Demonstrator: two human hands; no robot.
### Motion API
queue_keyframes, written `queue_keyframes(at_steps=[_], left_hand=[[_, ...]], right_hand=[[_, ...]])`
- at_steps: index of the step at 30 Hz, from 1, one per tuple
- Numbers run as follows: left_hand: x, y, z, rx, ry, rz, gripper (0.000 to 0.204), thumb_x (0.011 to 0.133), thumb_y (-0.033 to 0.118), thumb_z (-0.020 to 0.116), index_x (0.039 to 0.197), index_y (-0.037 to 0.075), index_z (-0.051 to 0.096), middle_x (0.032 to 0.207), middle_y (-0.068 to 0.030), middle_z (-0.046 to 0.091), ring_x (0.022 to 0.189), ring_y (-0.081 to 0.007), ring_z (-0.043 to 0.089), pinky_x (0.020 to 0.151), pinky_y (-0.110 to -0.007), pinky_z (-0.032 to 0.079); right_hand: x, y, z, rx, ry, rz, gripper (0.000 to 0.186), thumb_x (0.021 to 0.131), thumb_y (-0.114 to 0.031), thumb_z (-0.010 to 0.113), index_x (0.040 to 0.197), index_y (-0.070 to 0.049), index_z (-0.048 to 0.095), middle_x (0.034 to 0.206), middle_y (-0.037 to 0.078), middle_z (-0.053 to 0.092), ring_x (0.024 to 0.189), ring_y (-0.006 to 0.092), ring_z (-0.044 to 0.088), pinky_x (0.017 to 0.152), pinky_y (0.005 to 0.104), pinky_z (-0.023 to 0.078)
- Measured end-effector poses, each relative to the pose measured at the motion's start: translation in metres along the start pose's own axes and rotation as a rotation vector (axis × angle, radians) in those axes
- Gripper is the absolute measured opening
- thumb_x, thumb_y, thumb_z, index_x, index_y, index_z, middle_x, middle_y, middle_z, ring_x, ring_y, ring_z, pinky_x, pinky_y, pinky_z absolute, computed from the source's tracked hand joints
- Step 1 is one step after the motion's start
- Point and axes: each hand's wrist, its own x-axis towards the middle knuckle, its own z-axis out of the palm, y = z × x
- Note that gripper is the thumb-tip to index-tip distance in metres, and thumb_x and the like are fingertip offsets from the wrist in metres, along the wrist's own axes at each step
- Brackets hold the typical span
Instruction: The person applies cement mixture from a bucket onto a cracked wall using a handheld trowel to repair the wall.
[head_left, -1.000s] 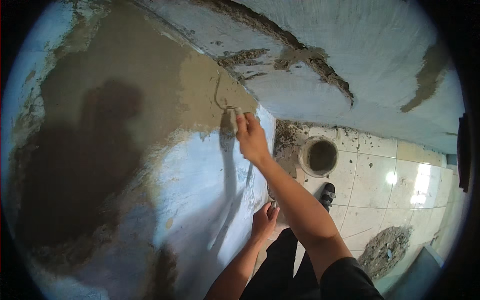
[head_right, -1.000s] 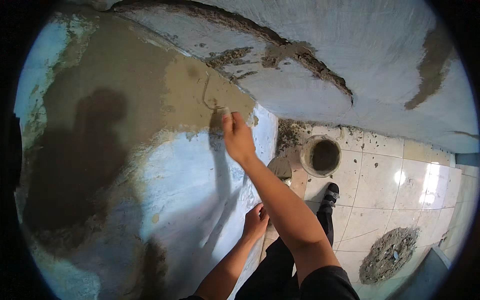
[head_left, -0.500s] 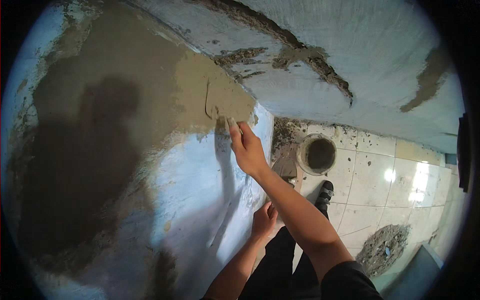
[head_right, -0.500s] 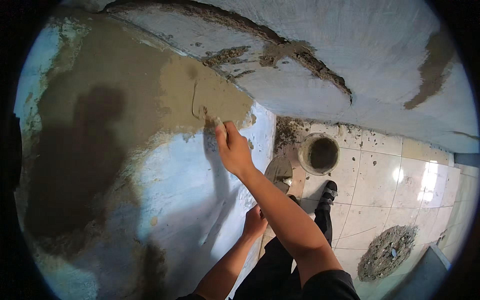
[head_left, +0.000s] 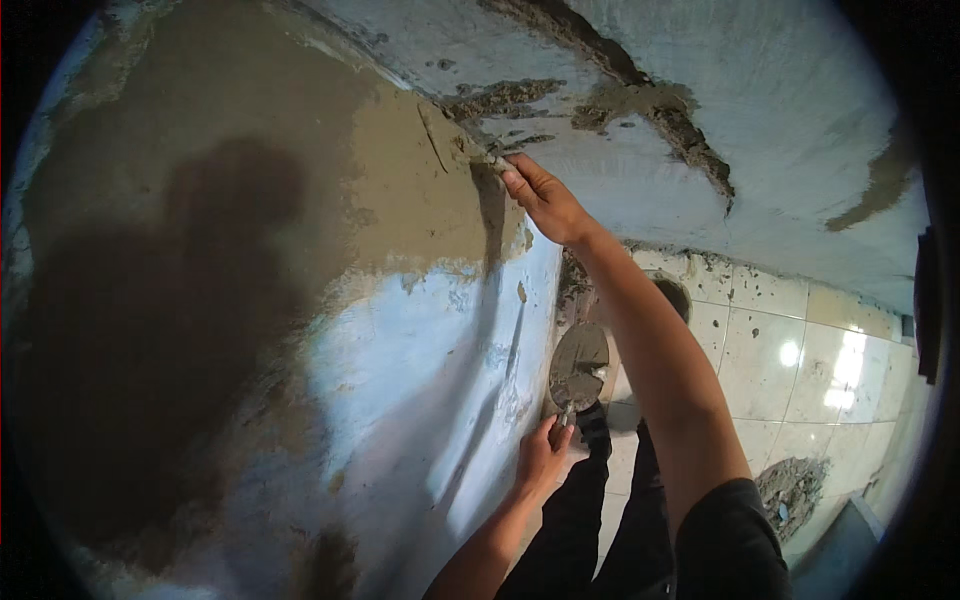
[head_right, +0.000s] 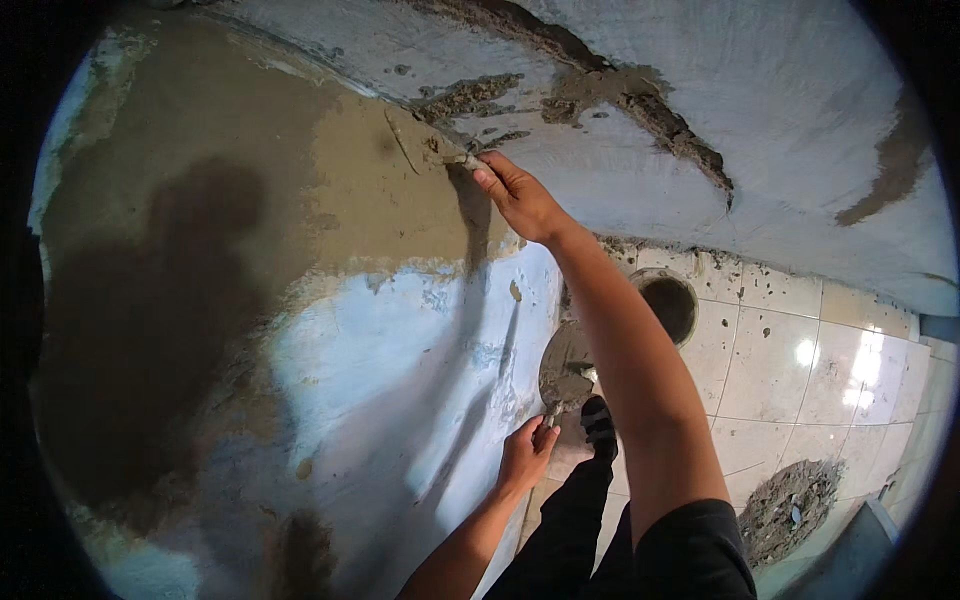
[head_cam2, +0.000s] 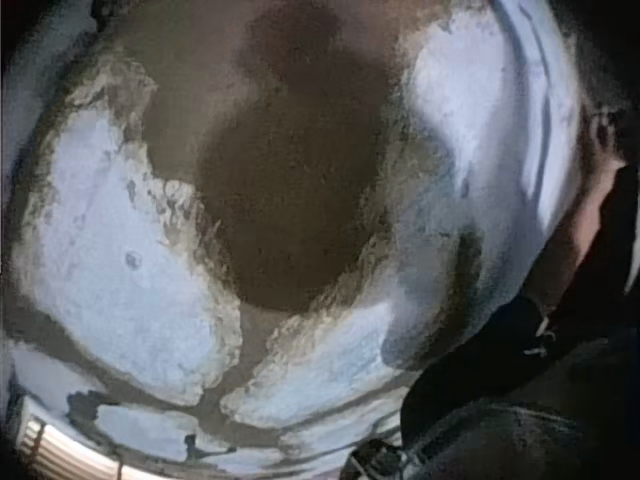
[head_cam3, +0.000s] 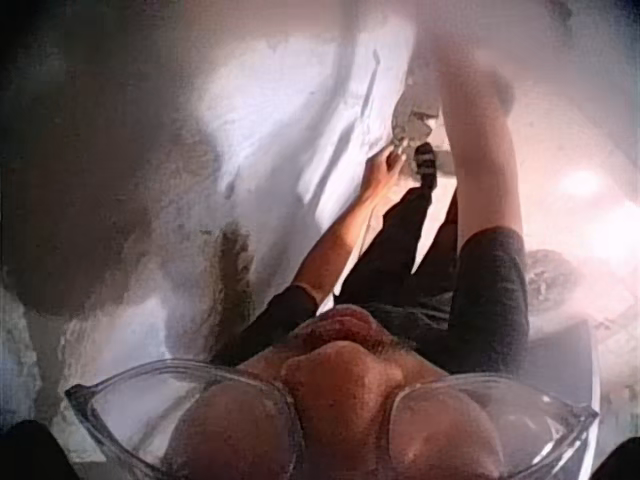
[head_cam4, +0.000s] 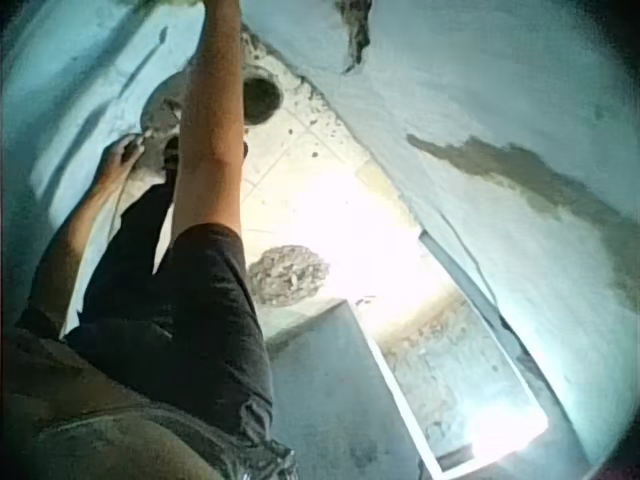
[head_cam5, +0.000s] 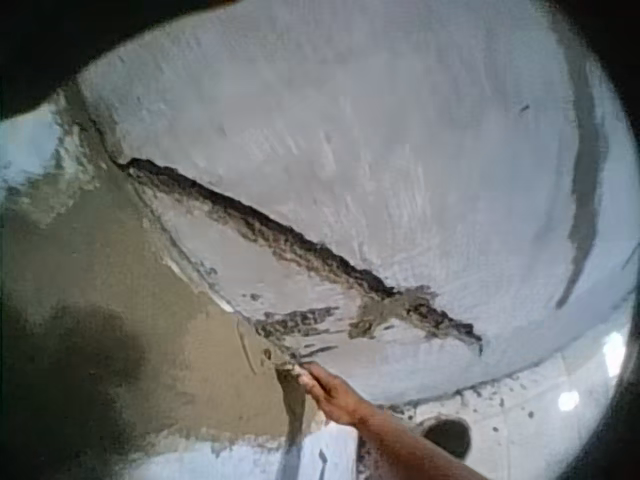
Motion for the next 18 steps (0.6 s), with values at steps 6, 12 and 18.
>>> queue_keyframes(at_steps=[6, 12, 18], left_hand=[[0.001, -0.009, -0.003, 0.012, 0.009, -0.062, 0.043, 0.096, 0.030, 0.073, 0.118, -0.006, 0.065, 0.084, -0.0167, 0.069, 0.074, -0.0238, 0.065, 0.071, -0.038, 0.052], [0.008, 0.014, -0.007, -0.008, 0.008, -0.069, 0.044, 0.096, 0.031, 0.072, 0.119, -0.006, 0.065, 0.091, -0.0182, 0.072, 0.081, -0.0248, 0.068, 0.075, -0.038, 0.053], [0.014, 0.018, -0.012, 0.015, -0.065, -0.154, 0.045, 0.096, 0.032, 0.073, 0.121, -0.005, 0.065, 0.088, -0.0159, 0.071, 0.078, -0.0216, 0.066, 0.075, -0.035, 0.053]], right_hand=[[-0.026, -0.011, 0.002, 0.048, -0.192, 0.108, 0.037, 0.111, -0.040, 0.045, 0.125, -0.006, 0.053, 0.100, 0.002, 0.053, 0.097, 0.0140, 0.047, 0.091, 0.0299, 0.042], [-0.071, -0.007, 0.009, 0.005, -0.135, 0.167, 0.035, 0.111, -0.041, 0.044, 0.116, -0.008, 0.055, 0.086, 0.001, 0.047, 0.083, 0.0131, 0.045, 0.079, 0.0293, 0.043], [-0.086, -0.046, 0.040, 0.039, 0.144, 0.243, 0.034, 0.110, -0.037, 0.048, 0.116, -0.005, 0.057, 0.076, 0.004, 0.052, 0.073, 0.0149, 0.049, 0.071, 0.0321, 0.046]])
